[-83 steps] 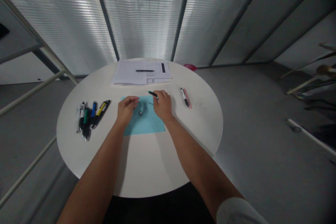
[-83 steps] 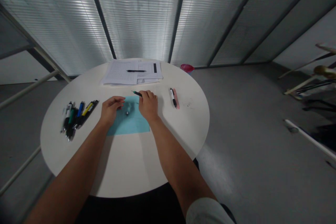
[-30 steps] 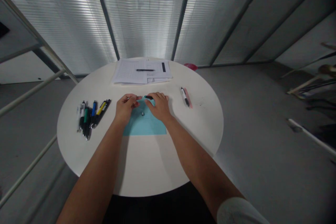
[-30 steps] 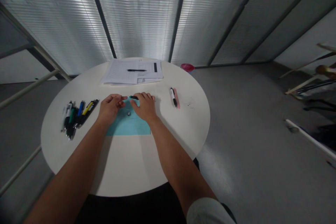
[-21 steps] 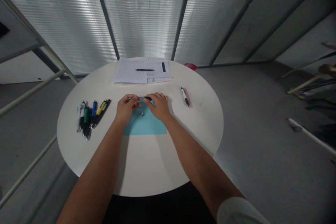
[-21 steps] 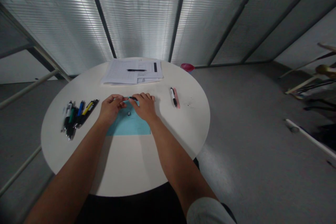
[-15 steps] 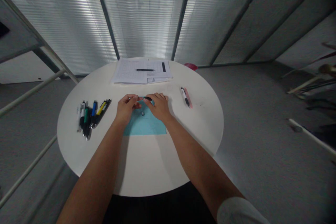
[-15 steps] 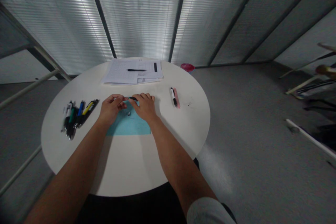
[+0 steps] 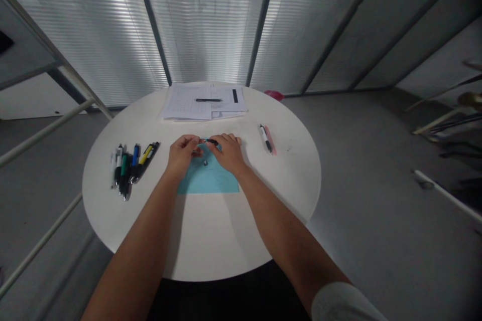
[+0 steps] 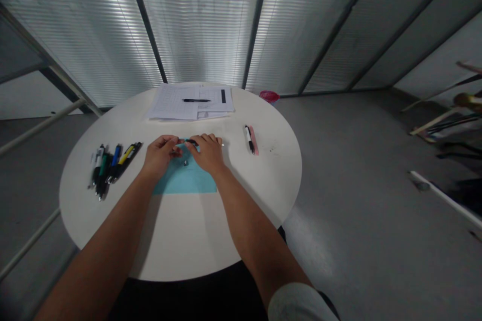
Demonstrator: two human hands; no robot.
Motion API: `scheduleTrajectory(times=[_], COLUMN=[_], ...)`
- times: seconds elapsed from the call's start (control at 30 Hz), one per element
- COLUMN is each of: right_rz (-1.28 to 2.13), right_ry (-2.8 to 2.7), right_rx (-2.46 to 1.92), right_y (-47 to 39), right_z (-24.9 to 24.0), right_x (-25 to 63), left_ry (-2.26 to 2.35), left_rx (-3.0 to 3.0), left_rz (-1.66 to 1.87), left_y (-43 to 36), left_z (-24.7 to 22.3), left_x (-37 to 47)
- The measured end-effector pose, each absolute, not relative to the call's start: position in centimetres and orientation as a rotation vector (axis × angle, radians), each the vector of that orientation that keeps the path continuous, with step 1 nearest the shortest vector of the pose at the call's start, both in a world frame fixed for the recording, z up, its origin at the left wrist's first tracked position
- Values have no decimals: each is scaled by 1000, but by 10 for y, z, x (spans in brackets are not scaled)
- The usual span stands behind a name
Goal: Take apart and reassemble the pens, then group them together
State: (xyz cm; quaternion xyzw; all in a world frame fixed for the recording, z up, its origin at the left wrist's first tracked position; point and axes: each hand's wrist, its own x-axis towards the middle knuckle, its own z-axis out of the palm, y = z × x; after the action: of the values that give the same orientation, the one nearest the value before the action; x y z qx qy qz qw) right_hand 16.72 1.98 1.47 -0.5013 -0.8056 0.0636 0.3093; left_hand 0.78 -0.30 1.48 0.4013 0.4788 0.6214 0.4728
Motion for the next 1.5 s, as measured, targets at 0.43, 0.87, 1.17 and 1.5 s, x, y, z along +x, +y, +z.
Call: scheduleTrajectory(times=[0.43,0.87,1.17,1.5], right_rz=[184,267,402,343], right_ry=[-2108,-2112,-2041,-2047], right_rx=[-1301,-1224,-1124,-1124], right_y=[22,27,26,26], right_z=[12,7,7,7], right_x=[166,166,166,167], left_ry=[1224,1261,1232,1208], left_rx=[1086,1122,1145,1061], left_rz=[1462,1444,1407,1467], left_y=[-3,-2,-4,-4], left_z=[13,12,16,16], left_x=[7,8,8,7])
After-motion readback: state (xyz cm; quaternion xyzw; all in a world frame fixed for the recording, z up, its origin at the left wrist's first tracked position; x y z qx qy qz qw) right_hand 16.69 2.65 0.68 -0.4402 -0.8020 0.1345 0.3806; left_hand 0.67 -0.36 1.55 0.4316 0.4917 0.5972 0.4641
